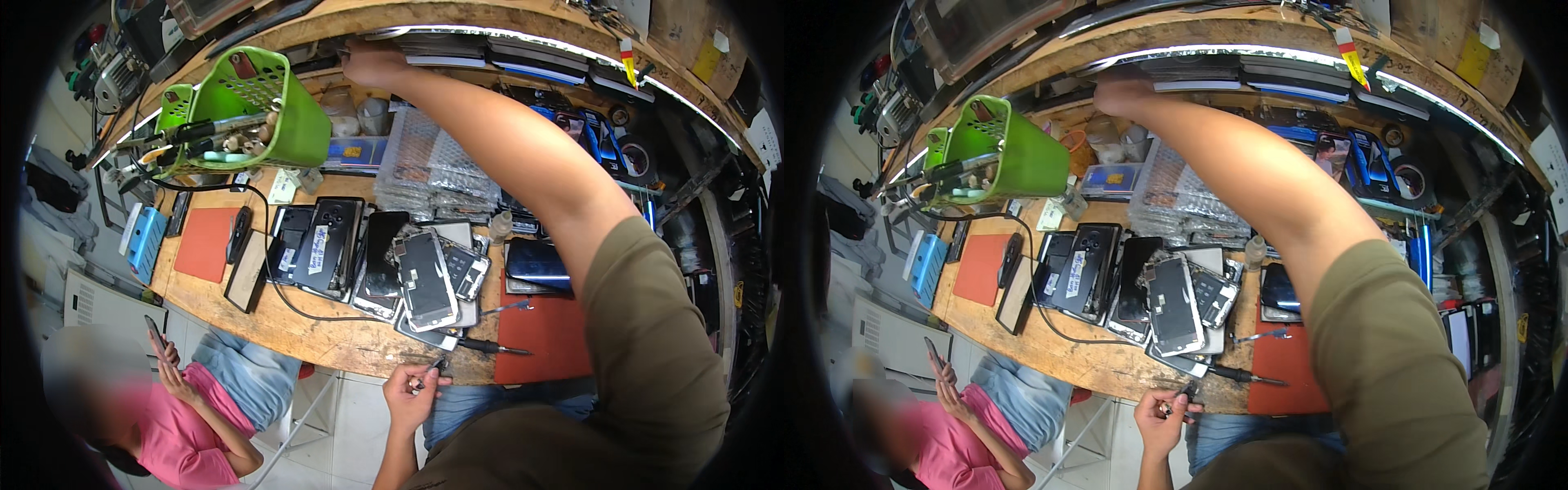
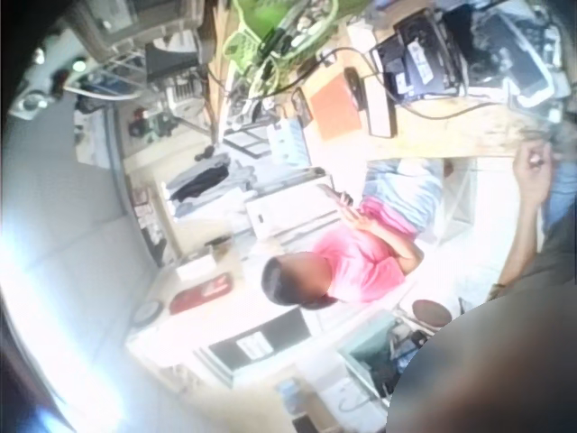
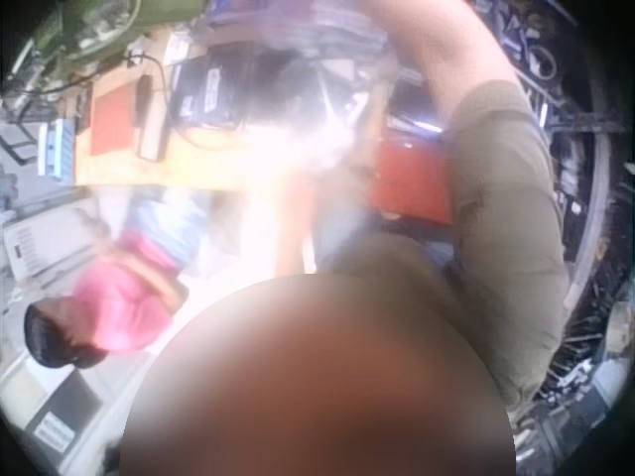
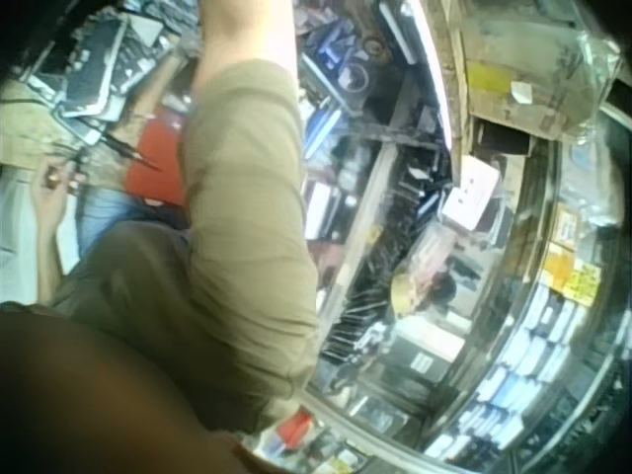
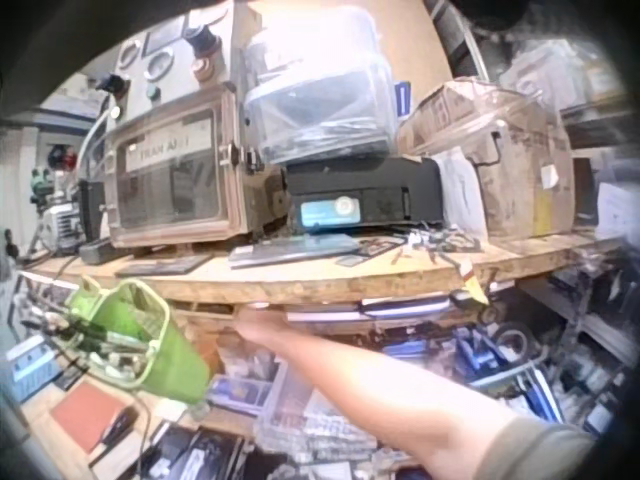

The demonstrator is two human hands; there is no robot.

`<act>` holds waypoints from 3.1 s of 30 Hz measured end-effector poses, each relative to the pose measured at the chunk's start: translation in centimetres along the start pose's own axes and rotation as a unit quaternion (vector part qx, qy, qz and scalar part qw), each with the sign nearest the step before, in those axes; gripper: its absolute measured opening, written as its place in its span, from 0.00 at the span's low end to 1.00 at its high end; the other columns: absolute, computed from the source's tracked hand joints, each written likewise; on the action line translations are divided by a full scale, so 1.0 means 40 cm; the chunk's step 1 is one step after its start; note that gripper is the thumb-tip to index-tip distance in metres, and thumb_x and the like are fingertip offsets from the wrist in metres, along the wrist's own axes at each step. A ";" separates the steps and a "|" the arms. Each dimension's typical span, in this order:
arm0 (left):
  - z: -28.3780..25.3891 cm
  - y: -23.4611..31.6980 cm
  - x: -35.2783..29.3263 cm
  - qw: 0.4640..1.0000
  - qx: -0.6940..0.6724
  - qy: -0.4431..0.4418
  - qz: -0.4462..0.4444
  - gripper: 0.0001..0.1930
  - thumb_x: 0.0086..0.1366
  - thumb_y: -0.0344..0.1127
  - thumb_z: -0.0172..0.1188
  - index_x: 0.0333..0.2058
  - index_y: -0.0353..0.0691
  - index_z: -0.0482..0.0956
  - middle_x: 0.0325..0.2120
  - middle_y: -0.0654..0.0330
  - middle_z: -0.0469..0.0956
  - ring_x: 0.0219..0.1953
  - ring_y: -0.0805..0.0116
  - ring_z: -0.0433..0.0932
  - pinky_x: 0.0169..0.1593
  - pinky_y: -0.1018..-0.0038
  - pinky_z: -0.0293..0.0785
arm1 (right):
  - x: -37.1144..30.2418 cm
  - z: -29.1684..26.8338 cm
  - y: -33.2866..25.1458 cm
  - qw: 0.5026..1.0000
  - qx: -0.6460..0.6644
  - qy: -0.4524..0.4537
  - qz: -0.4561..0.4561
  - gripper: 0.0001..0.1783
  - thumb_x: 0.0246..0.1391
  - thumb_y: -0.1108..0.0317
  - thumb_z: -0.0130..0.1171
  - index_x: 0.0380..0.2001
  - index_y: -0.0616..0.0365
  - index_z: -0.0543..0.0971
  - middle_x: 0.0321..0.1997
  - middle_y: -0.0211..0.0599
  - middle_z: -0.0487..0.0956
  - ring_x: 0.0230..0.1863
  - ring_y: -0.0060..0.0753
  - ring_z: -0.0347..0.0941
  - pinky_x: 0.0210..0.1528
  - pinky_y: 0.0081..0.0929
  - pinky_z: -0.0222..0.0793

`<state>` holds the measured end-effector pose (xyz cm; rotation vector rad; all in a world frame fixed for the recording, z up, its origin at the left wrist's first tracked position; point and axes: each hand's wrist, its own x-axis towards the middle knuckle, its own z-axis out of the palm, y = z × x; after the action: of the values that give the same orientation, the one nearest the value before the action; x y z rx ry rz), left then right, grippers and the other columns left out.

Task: The person uses a soldering iron and tweezers to work on small electronic components on a cluttered workbench. They repeatedly heat and adjust the components while a woman sits nearby using a phone.

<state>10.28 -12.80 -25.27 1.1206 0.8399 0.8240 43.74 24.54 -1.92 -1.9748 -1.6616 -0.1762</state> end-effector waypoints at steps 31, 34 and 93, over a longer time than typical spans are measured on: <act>-0.009 -0.012 0.017 0.997 0.063 0.039 0.025 0.08 0.74 0.28 0.65 0.45 0.36 0.74 0.29 0.59 0.82 0.26 0.69 0.87 0.16 0.81 0.71 | -0.678 -0.346 0.159 0.973 -0.036 -0.051 -0.222 0.34 0.45 0.59 0.70 0.55 0.66 0.77 0.46 0.57 0.81 0.50 0.60 0.81 0.52 0.50 0.79; -0.025 -0.009 0.020 0.996 0.069 0.015 0.045 0.08 0.74 0.27 0.65 0.43 0.36 0.73 0.28 0.60 0.79 0.24 0.70 0.86 0.15 0.83 0.67 | -0.869 -0.448 0.216 0.987 0.023 -0.079 -0.140 0.32 0.48 0.59 0.68 0.54 0.66 0.77 0.45 0.56 0.82 0.52 0.62 0.80 0.55 0.49 0.77; 0.025 -0.019 -0.024 0.991 -0.017 0.093 0.099 0.07 0.75 0.32 0.66 0.42 0.40 0.75 0.31 0.61 0.82 0.31 0.70 0.83 0.30 0.79 0.73 | -1.117 -0.508 0.518 0.926 0.090 0.331 0.159 0.09 0.64 0.67 0.68 0.33 0.63 0.83 0.28 0.39 0.84 0.26 0.30 0.81 0.32 0.31 0.75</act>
<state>10.84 -14.24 -25.63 1.1205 0.8734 1.1179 58.00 -26.01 -10.89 -1.7427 -0.8830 -0.4874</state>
